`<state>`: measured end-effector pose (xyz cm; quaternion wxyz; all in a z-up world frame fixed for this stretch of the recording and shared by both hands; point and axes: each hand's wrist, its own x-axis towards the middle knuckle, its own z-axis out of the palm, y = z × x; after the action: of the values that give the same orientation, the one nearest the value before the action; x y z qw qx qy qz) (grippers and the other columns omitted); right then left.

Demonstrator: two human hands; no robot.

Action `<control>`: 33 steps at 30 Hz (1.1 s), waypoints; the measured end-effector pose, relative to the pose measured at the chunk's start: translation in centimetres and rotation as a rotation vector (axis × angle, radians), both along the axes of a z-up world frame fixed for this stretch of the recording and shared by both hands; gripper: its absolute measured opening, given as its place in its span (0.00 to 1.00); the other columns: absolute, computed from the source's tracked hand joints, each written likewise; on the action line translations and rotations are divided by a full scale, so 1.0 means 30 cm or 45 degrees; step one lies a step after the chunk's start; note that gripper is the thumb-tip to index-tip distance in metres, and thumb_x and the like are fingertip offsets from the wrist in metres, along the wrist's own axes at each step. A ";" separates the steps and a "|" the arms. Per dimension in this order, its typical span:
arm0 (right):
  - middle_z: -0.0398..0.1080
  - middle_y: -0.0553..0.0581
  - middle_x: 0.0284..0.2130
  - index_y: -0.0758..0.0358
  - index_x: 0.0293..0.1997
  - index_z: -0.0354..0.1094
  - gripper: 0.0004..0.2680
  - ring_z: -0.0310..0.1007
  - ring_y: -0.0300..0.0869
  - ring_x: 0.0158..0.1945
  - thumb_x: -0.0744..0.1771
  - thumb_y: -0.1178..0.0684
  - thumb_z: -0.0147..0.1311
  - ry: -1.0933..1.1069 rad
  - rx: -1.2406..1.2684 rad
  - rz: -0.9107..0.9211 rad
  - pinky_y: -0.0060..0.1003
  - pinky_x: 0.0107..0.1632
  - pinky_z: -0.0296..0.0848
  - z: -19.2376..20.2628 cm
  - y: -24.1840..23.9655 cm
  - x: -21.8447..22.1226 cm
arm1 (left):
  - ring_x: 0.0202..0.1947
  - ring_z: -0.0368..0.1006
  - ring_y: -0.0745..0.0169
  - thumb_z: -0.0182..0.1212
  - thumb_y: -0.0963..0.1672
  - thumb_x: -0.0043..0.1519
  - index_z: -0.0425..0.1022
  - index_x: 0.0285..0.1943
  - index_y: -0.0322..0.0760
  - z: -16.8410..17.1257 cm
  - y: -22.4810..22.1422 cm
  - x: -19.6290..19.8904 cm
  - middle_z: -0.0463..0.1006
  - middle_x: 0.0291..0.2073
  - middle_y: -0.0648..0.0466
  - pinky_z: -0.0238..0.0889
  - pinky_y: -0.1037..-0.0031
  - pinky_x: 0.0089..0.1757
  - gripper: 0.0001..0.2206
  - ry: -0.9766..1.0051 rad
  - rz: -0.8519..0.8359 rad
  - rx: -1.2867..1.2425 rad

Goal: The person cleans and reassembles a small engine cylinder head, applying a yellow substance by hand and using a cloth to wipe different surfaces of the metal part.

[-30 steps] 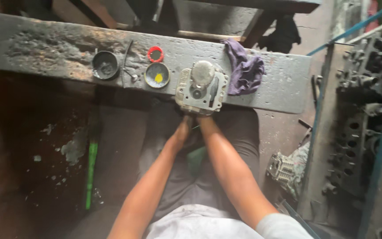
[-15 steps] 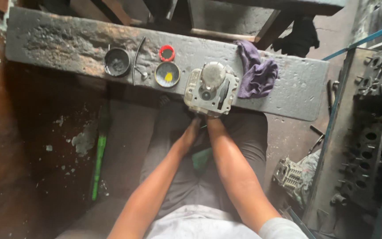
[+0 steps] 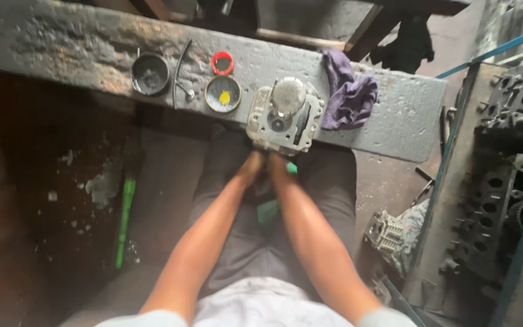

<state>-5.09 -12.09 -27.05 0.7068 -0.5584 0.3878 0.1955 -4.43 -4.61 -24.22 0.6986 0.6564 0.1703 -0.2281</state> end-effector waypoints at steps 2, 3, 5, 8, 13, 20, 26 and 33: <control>0.66 0.63 0.58 0.67 0.67 0.60 0.23 0.68 0.49 0.58 0.71 0.38 0.38 -0.134 -0.062 0.224 0.44 0.59 0.69 0.024 0.011 -0.015 | 0.61 0.71 0.50 0.42 0.52 0.68 0.70 0.66 0.28 -0.001 0.036 0.139 0.76 0.60 0.43 0.61 0.65 0.60 0.27 -0.039 -0.110 0.093; 0.66 0.63 0.58 0.67 0.67 0.60 0.23 0.68 0.49 0.58 0.71 0.38 0.38 -0.155 -0.091 0.301 0.44 0.59 0.69 0.032 0.002 -0.034 | 0.61 0.70 0.50 0.42 0.52 0.68 0.70 0.66 0.28 0.003 0.032 0.147 0.76 0.60 0.43 0.61 0.65 0.60 0.27 -0.044 -0.157 0.133; 0.67 0.63 0.58 0.67 0.67 0.60 0.23 0.68 0.49 0.58 0.70 0.38 0.38 -0.142 -0.079 0.268 0.44 0.59 0.69 0.036 -0.016 -0.019 | 0.61 0.70 0.50 0.42 0.52 0.68 0.70 0.67 0.28 -0.003 0.022 0.110 0.76 0.60 0.43 0.61 0.65 0.60 0.27 -0.026 -0.166 0.144; 0.67 0.63 0.58 0.67 0.67 0.60 0.23 0.68 0.49 0.58 0.70 0.38 0.38 -0.088 0.089 -0.027 0.43 0.59 0.69 0.022 -0.035 0.143 | 0.61 0.70 0.51 0.41 0.53 0.68 0.69 0.67 0.28 0.022 -0.017 -0.030 0.76 0.60 0.43 0.61 0.66 0.60 0.28 0.037 -0.006 -0.077; 0.67 0.63 0.58 0.67 0.67 0.60 0.22 0.68 0.49 0.58 0.70 0.39 0.39 -0.126 0.001 0.011 0.43 0.59 0.69 0.051 -0.025 0.107 | 0.61 0.70 0.52 0.41 0.54 0.69 0.68 0.68 0.28 0.008 -0.003 0.000 0.75 0.61 0.43 0.61 0.66 0.60 0.28 0.023 -0.041 -0.002; 0.67 0.62 0.58 0.67 0.67 0.60 0.22 0.68 0.49 0.58 0.70 0.40 0.39 -0.151 -0.066 0.138 0.43 0.59 0.68 0.096 -0.056 0.068 | 0.64 0.66 0.52 0.33 0.50 0.72 0.66 0.70 0.25 -0.043 0.001 0.016 0.73 0.65 0.43 0.57 0.65 0.63 0.27 -0.153 -0.160 0.097; 0.67 0.62 0.58 0.67 0.67 0.60 0.22 0.68 0.48 0.58 0.70 0.40 0.39 -0.152 -0.065 0.012 0.42 0.59 0.68 0.062 -0.050 0.145 | 0.67 0.60 0.57 0.35 0.50 0.72 0.63 0.72 0.30 -0.028 -0.027 -0.039 0.67 0.68 0.46 0.51 0.67 0.63 0.26 0.060 0.081 -0.153; 0.67 0.62 0.58 0.67 0.67 0.60 0.21 0.68 0.48 0.58 0.70 0.41 0.40 -0.185 -0.210 0.204 0.42 0.59 0.68 0.033 -0.046 0.051 | 0.70 0.56 0.59 0.36 0.52 0.72 0.57 0.75 0.33 0.003 0.000 0.041 0.63 0.71 0.48 0.48 0.68 0.66 0.27 0.018 -0.058 -0.171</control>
<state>-3.55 -13.46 -26.07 0.6668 -0.6565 0.3047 0.1777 -3.21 -4.61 -24.12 0.7345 0.6102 0.1446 -0.2594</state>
